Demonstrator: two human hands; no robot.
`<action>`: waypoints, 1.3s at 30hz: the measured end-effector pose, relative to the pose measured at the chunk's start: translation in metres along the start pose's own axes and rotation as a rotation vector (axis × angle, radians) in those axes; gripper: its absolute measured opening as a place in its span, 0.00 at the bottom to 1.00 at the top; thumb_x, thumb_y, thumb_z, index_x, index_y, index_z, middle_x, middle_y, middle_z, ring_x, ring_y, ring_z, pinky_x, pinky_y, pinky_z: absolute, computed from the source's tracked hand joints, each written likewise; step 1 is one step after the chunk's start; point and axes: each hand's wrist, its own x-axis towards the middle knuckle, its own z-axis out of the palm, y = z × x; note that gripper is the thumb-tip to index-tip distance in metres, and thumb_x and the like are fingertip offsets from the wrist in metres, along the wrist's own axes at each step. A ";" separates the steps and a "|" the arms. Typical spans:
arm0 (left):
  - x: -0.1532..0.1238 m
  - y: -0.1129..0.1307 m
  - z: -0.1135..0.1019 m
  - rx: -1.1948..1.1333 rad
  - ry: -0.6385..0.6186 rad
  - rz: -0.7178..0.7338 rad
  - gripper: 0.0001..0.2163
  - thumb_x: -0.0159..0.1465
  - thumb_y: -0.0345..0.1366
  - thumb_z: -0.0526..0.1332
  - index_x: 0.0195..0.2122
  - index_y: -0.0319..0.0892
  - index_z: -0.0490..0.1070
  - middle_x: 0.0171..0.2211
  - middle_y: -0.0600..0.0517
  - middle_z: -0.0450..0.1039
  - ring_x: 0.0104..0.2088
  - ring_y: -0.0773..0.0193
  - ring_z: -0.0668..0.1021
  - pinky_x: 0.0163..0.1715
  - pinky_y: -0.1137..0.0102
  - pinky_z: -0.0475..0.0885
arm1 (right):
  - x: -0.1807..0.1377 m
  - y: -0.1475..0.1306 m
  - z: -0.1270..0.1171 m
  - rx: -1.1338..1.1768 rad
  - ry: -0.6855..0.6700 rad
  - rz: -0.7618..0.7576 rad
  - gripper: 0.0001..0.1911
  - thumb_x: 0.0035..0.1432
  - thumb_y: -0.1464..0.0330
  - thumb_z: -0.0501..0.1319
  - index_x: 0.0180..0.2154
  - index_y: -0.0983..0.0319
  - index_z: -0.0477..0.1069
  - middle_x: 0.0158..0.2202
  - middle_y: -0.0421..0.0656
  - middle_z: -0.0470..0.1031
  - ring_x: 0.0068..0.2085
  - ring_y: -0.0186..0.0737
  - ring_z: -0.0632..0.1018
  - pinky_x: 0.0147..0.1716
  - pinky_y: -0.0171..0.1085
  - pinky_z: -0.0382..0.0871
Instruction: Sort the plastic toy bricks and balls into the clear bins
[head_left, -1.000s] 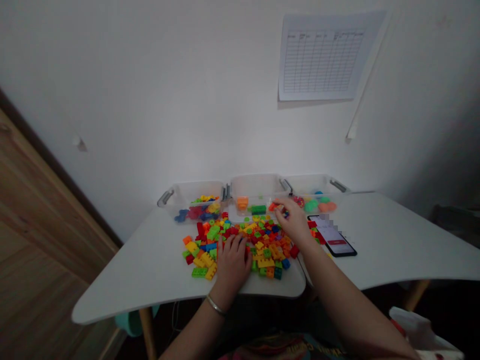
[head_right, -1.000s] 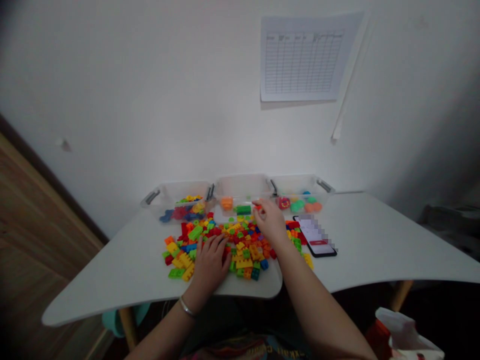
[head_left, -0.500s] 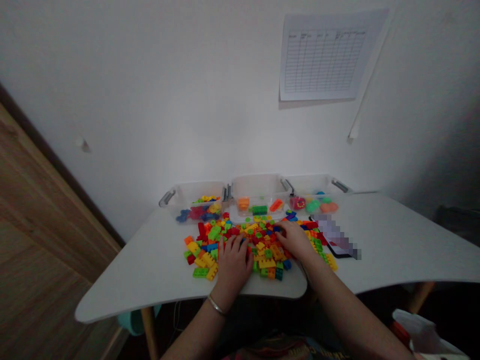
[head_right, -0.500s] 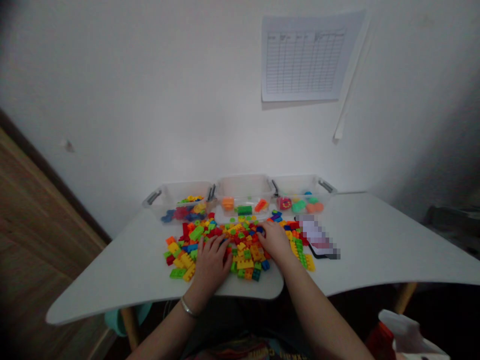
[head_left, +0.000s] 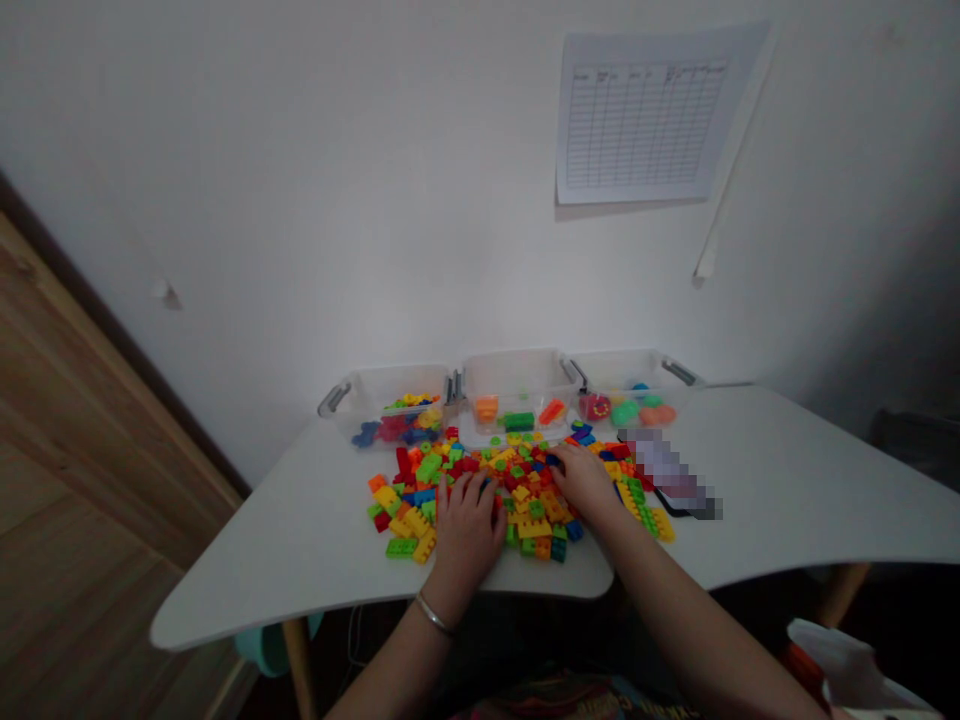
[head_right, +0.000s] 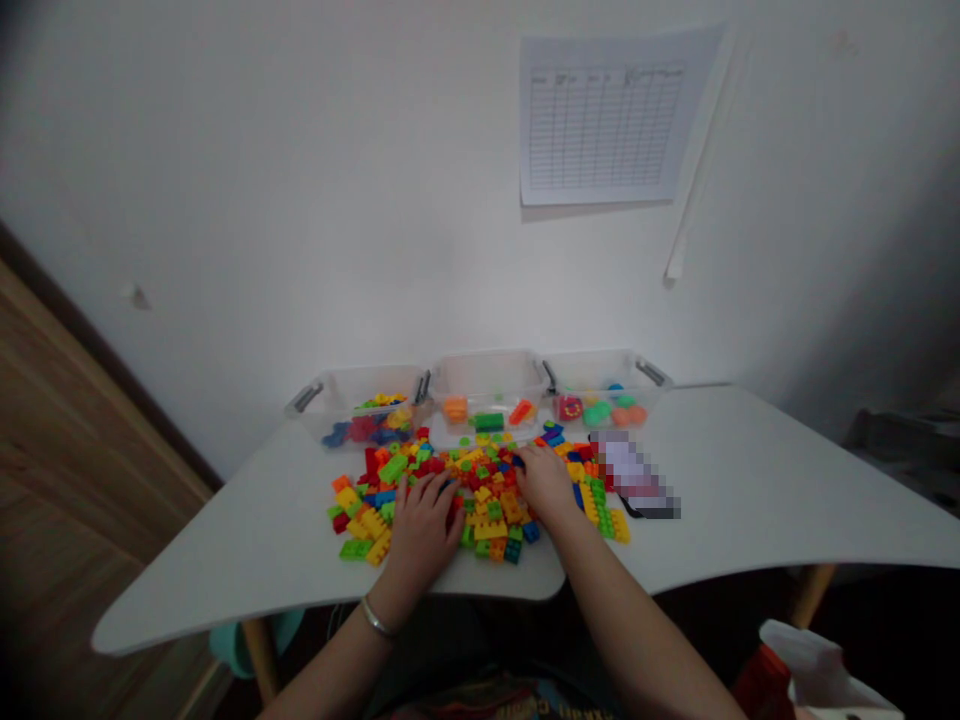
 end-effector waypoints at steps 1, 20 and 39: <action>0.000 0.000 0.000 0.000 0.003 0.001 0.14 0.63 0.36 0.58 0.49 0.44 0.74 0.52 0.47 0.74 0.54 0.49 0.72 0.63 0.44 0.54 | 0.000 0.000 0.000 -0.003 0.001 0.000 0.18 0.58 0.72 0.55 0.49 0.62 0.75 0.51 0.49 0.76 0.52 0.49 0.74 0.54 0.44 0.65; 0.000 0.000 0.000 -0.016 0.009 -0.003 0.13 0.63 0.36 0.57 0.47 0.45 0.75 0.52 0.46 0.75 0.54 0.49 0.72 0.62 0.43 0.54 | 0.001 0.006 -0.005 0.304 0.260 0.088 0.16 0.57 0.68 0.56 0.46 0.62 0.72 0.46 0.48 0.76 0.49 0.46 0.73 0.53 0.44 0.64; 0.000 -0.001 0.000 -0.016 0.003 -0.005 0.12 0.63 0.36 0.57 0.46 0.44 0.75 0.51 0.48 0.75 0.54 0.50 0.72 0.63 0.44 0.55 | 0.099 -0.011 -0.055 0.394 0.618 0.017 0.18 0.57 0.66 0.54 0.47 0.64 0.71 0.47 0.50 0.75 0.50 0.46 0.70 0.52 0.43 0.61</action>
